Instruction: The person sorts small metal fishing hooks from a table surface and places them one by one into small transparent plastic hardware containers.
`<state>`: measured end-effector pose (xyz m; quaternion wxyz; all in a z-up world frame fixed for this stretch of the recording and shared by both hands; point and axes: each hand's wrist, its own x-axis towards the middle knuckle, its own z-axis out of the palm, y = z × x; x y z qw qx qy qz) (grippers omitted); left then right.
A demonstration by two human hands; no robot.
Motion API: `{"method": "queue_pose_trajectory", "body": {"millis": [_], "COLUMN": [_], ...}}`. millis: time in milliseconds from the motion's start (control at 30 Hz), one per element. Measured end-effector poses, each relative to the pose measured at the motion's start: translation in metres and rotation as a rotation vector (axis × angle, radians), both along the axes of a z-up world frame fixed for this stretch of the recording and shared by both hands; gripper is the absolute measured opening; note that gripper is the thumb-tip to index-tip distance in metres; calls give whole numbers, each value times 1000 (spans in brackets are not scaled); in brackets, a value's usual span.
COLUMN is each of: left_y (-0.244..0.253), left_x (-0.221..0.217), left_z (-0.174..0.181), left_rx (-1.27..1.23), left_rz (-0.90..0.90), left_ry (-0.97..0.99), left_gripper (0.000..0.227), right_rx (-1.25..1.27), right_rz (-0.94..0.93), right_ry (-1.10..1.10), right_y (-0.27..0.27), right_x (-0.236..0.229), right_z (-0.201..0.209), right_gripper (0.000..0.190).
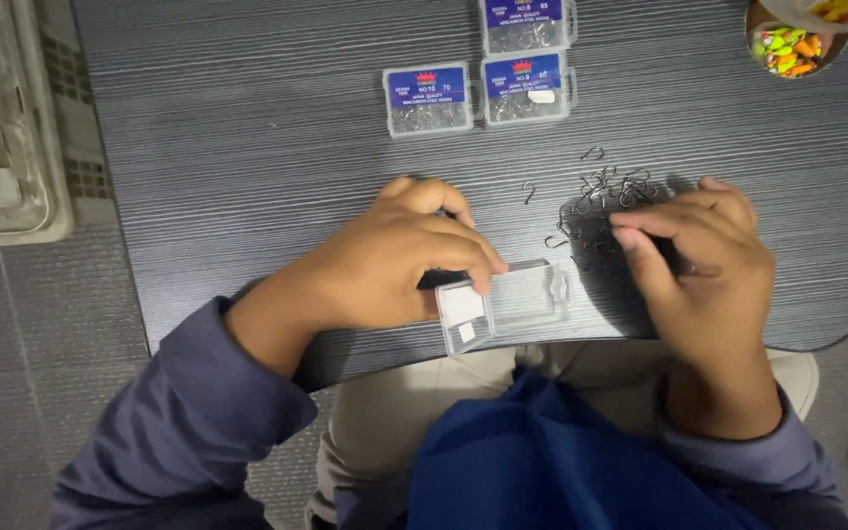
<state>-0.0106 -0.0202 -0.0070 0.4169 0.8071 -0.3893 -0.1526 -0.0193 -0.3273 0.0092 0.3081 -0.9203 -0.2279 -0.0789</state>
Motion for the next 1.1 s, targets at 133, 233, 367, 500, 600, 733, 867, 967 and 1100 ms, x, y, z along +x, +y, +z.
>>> {"method": "queue_pose_trajectory", "body": {"millis": [133, 233, 367, 500, 600, 733, 867, 967, 1100], "left_y": [-1, -1, -1, -1, -1, -2, -1, -1, -2], "left_x": [1, 1, 1, 1, 1, 1, 1, 1, -1], "left_z": [2, 2, 4, 2, 2, 1, 2, 0, 1], "left_rx": [20, 33, 25, 14, 22, 18, 7, -4, 28], "left_rz": [-4, -4, -7, 3, 3, 4, 7, 9, 23], "left_ry": [23, 28, 39, 19, 44, 41, 51, 32, 8], "left_gripper": [34, 40, 40, 36, 38, 36, 32, 35, 44], "right_rx": [105, 75, 41, -178, -324, -392, -410, -427, -355], "right_rz": [-23, -20, 157, 116, 92, 86, 53, 42, -13], "right_ry": [123, 166, 212, 41, -91, -144, -207, -183, -35], "right_y": [2, 3, 6, -7, -8, 5, 11, 12, -1], "right_x": [-1, -9, -17, -16, -16, -16, -17, -17, -15], "right_z": [8, 17, 30, 32, 20, 6, 0, 1, -3], "right_gripper": [2, 5, 16, 9, 12, 17, 10, 7, 7]}}
